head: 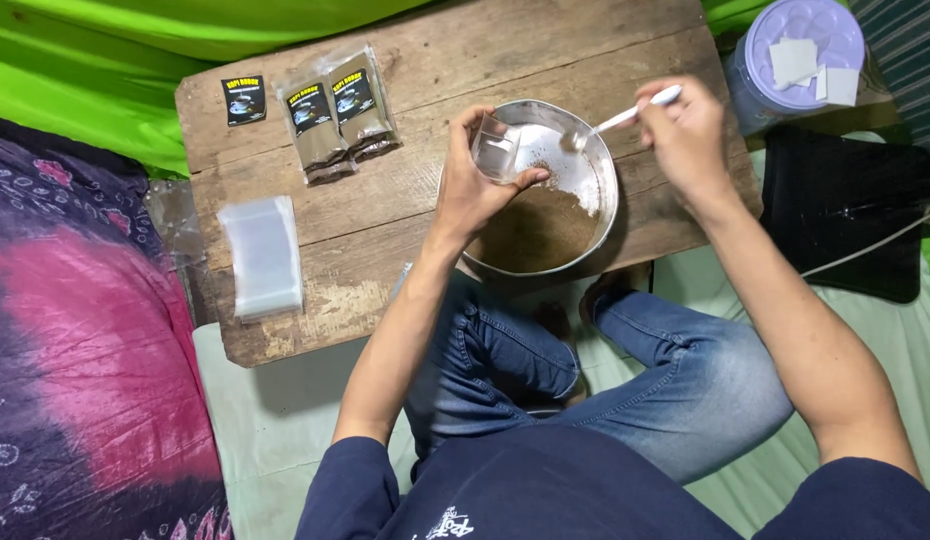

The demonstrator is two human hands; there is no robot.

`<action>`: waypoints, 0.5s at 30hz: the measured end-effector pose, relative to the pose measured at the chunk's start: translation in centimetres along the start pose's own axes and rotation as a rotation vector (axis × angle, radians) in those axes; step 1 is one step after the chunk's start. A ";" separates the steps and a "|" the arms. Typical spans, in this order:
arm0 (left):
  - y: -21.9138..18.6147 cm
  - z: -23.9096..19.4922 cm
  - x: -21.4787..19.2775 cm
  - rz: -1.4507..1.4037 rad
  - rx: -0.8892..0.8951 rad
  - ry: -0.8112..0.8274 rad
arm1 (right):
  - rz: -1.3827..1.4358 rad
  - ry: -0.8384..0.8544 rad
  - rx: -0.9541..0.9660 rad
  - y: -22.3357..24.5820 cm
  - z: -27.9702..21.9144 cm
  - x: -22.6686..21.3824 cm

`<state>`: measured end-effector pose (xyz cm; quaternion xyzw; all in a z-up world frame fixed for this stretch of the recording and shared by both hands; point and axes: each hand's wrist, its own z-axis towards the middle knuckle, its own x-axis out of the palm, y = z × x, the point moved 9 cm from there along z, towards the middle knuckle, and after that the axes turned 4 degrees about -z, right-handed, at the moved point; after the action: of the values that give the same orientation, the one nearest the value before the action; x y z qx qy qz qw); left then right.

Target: Scooping powder from a metal bowl into small filter bags using a plastic spoon.

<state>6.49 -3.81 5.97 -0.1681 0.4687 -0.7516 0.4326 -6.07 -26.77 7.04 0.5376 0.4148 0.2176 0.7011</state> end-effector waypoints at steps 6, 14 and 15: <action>-0.4 -0.4 1.8 0.062 -0.009 0.087 | -0.027 -0.091 -0.358 10.1 -2.7 -0.5; -1.3 -0.4 2.0 -0.019 -0.023 0.095 | -0.373 -0.012 -0.739 12.6 -6.2 5.6; -1.6 -0.5 1.8 0.003 -0.024 0.090 | -0.381 -0.044 -0.760 13.4 -6.7 5.1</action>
<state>4.32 -4.69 6.78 -0.1386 0.4968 -0.7523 0.4099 -6.79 -14.69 17.22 0.1591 0.3822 0.2099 0.8857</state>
